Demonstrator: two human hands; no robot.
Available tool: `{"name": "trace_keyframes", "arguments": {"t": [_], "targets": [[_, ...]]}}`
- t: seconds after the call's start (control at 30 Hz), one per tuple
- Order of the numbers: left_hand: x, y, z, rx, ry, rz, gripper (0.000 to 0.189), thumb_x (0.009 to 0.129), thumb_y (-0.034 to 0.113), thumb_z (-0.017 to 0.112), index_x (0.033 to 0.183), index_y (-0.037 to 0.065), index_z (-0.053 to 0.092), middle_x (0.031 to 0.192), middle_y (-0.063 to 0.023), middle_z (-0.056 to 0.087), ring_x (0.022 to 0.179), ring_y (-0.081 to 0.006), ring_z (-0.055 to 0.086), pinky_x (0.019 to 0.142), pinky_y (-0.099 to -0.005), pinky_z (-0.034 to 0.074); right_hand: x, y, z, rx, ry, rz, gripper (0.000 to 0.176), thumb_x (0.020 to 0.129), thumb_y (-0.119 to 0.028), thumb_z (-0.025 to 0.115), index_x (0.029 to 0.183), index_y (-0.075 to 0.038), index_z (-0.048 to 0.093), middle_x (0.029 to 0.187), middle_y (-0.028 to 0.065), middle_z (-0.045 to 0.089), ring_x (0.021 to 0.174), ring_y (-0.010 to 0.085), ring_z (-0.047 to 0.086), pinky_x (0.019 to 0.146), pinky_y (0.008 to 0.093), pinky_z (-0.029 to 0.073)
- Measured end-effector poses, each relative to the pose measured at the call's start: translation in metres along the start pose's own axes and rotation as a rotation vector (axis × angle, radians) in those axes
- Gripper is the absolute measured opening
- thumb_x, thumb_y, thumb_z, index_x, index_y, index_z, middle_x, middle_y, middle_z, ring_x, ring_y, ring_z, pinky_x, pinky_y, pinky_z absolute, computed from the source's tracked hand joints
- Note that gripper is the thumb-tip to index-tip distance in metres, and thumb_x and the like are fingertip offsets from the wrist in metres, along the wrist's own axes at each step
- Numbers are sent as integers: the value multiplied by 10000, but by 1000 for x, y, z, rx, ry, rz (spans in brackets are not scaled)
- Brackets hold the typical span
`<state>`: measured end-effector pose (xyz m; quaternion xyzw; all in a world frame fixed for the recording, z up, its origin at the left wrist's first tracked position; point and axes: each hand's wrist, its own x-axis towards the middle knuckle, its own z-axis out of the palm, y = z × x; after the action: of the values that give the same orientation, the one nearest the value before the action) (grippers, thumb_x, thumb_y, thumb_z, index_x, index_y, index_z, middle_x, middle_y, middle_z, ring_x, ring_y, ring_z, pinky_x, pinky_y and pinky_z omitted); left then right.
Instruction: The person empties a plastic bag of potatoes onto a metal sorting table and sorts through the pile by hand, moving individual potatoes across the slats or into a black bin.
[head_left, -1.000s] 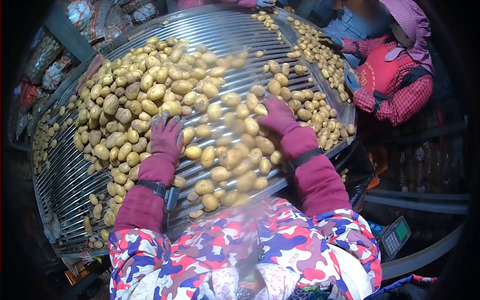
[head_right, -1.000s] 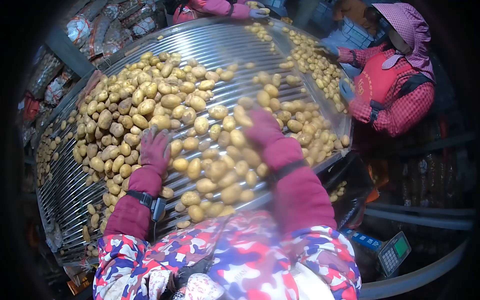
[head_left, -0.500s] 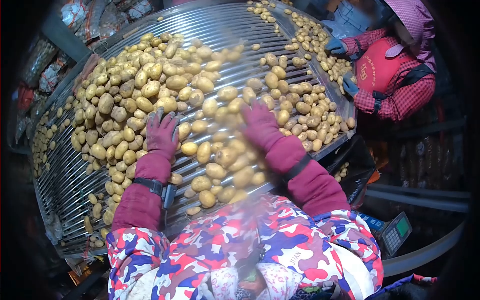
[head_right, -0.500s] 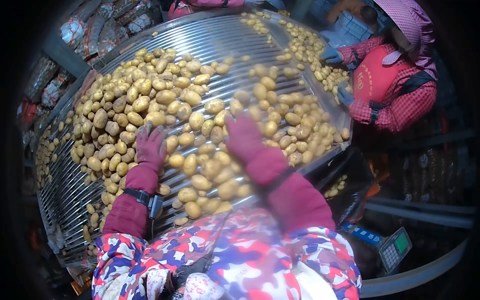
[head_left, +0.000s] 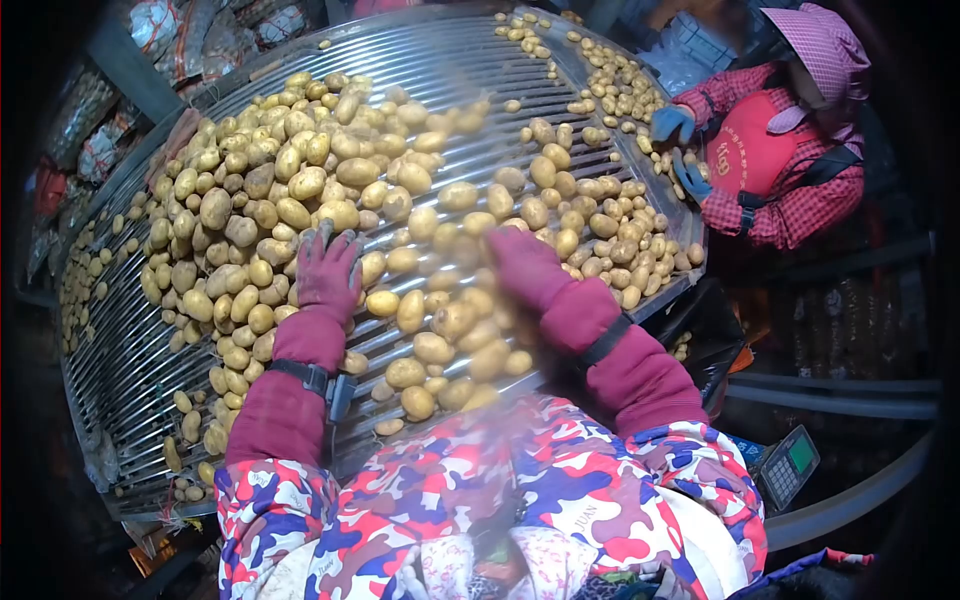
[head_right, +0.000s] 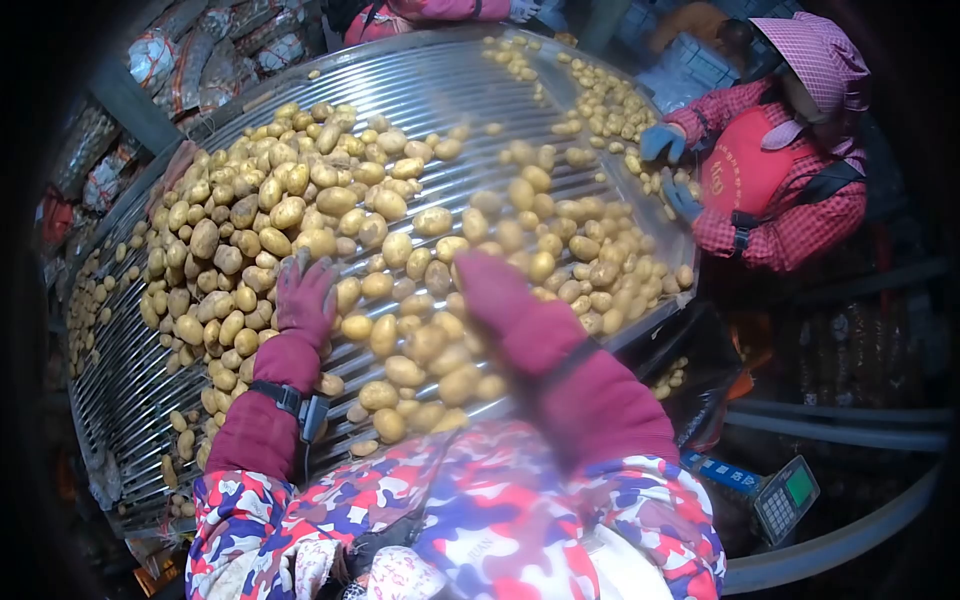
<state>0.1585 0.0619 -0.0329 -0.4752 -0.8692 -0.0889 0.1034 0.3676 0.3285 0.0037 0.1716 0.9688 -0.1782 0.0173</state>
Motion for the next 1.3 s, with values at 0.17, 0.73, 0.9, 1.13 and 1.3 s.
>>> {"name": "trace_keyframes", "arguments": {"t": [0.17, 0.73, 0.9, 1.13, 1.3], "targets": [[3, 2, -4, -63, 8, -3, 376, 882, 210, 641, 1255, 163, 664, 1418, -47, 568, 1462, -351, 353, 1228, -546, 239, 7, 19, -23, 112, 108, 116, 345, 858, -241, 692, 1183, -141, 631, 1208, 140, 602, 1127, 363, 609, 927, 487, 501], [8, 21, -1, -127, 105, 0, 390, 843, 205, 667, 1221, 107, 674, 1325, -102, 603, 1356, -366, 450, 1150, -533, 329, 79, 109, 29, -344, 259, -29, 285, 923, -218, 609, 1149, -82, 716, 1154, 153, 724, 1072, 312, 704, 892, 428, 558], [73, 87, 6, -318, 123, 31, 460, 839, 221, 699, 1274, 90, 633, 1326, -183, 600, 1286, -375, 504, 1107, -488, 387, 58, 121, 36, 214, 437, -219, 323, 933, -201, 597, 1223, -77, 668, 1190, 158, 699, 1122, 322, 668, 931, 428, 534], [163, 140, 50, -301, -339, -85, 425, 873, 337, 700, 1240, 146, 603, 1306, -182, 608, 1228, -371, 577, 1000, -496, 491, 46, 120, 6, 182, 274, -125, 464, 901, -149, 630, 1365, -158, 609, 1025, 135, 695, 948, 299, 690, 838, 432, 545], [174, 157, 34, -234, -417, -162, 405, 881, 346, 677, 1201, 114, 593, 1265, -178, 631, 1213, -373, 594, 986, -493, 502, -35, 92, -89, 1219, -84, 112, 658, 905, -127, 654, 1528, -209, 462, 1031, 58, 572, 889, 178, 573, 807, 342, 512]]}}
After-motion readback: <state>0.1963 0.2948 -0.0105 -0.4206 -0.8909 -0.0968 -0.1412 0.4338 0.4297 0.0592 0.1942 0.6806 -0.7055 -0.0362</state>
